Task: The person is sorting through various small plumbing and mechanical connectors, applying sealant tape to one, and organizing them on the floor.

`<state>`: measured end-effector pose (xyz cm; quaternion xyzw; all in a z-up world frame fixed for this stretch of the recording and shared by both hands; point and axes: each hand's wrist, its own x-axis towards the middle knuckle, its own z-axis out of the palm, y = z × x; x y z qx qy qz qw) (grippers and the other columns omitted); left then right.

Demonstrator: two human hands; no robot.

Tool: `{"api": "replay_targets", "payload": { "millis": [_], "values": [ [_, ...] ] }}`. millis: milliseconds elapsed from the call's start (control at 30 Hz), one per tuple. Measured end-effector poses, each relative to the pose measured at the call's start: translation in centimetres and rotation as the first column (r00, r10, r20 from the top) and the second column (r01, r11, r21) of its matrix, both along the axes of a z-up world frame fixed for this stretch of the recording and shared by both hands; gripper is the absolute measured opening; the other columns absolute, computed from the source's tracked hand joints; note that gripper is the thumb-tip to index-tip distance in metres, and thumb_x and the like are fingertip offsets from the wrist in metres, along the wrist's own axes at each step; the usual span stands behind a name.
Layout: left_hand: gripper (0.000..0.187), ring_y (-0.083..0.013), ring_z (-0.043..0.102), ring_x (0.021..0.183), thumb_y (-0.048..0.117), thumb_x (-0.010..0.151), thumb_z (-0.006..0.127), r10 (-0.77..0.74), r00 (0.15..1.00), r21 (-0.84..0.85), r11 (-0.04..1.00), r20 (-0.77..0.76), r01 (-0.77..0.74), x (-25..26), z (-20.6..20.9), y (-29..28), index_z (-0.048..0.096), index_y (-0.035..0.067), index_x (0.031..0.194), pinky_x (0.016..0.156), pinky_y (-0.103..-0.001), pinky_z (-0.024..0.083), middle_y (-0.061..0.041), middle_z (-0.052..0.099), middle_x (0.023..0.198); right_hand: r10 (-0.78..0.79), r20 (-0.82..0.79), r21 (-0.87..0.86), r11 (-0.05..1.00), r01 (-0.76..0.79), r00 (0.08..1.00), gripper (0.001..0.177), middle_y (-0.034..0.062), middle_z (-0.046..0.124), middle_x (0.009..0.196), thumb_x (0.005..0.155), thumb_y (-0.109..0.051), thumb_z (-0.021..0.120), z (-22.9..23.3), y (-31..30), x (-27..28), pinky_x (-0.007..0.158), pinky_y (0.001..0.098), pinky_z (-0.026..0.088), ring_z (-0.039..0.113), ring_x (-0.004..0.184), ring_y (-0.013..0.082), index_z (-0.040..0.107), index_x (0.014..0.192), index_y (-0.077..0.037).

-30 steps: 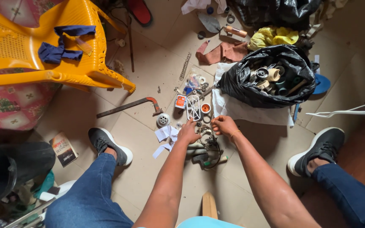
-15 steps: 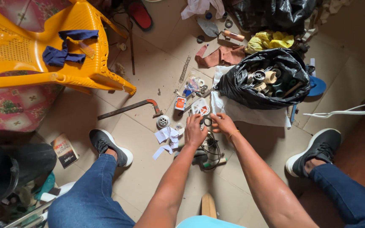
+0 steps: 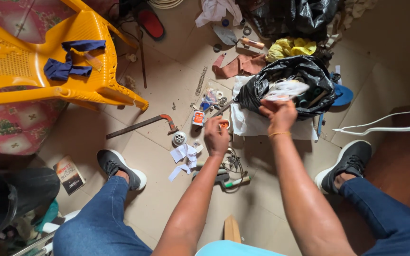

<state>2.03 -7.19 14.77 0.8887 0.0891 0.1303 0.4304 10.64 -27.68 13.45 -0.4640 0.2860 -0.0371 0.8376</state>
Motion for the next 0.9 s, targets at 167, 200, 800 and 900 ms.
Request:
{"api": "replay_targets", "payload": {
  "millis": [167, 200, 800, 900],
  "values": [
    [0.014, -0.0268, 0.068, 0.091, -0.002, 0.078, 0.064, 0.338, 0.938, -0.08, 0.936, -0.07, -0.343, -0.3, -3.6, 2.4, 0.07, 0.009, 0.086, 0.084, -0.038, 0.053, -0.009, 0.066, 0.1, -0.056, -0.12, 0.187, 0.979, 0.078, 0.991, 0.03, 0.0193, 0.077, 0.102, 0.099, -0.019, 0.048, -0.7, -3.6, -1.0, 0.069, 0.041, 0.067, 0.077, 0.089, 0.0346, 0.062, 0.114, 0.003],
    [0.011, -0.0256, 0.068, 0.085, 0.0, 0.079, 0.066, 0.412, 0.905, -0.089, 0.902, -0.105, -0.422, -0.6, -4.6, 3.1, 0.07, 0.01, 0.083, 0.079, -0.037, 0.053, -0.008, 0.065, 0.095, -0.028, -0.146, 0.215, 0.975, 0.059, 0.989, 0.032, 0.0193, 0.077, 0.102, 0.1, -0.02, 0.051, -0.7, -3.7, -1.3, 0.071, 0.0408, 0.067, 0.078, 0.09, 0.0343, 0.063, 0.116, 0.005],
    [0.043, -0.033, 0.066, 0.118, 0.033, 0.083, 0.077, -0.013, 0.507, -0.031, 0.999, -0.862, -0.027, -8.9, -18.6, 6.8, 0.07, 0.009, 0.118, 0.103, -0.039, 0.049, -0.017, 0.072, 0.124, 0.736, -0.581, 0.144, 0.512, -0.847, 0.347, 0.015, 0.0042, 0.067, 0.077, 0.098, -0.017, 0.061, -12.0, 2.9, -13.4, 0.051, 0.0306, 0.05, 0.061, 0.06, 0.0136, 0.068, 0.105, -0.006],
    [0.053, -0.0334, 0.064, 0.121, 0.033, 0.083, 0.076, -0.066, 0.45, -0.067, 0.998, -0.891, 0.013, -9.5, -18.6, 5.7, 0.065, 0.009, 0.129, 0.104, -0.04, 0.048, -0.018, 0.069, 0.128, 0.759, -0.604, 0.089, 0.368, -0.926, 0.243, 0.027, -0.0003, 0.061, 0.075, 0.095, -0.015, 0.064, -13.8, 3.4, -15.6, 0.05, 0.0289, 0.045, 0.054, 0.06, 0.0107, 0.074, 0.12, -0.012]
  ]
}}
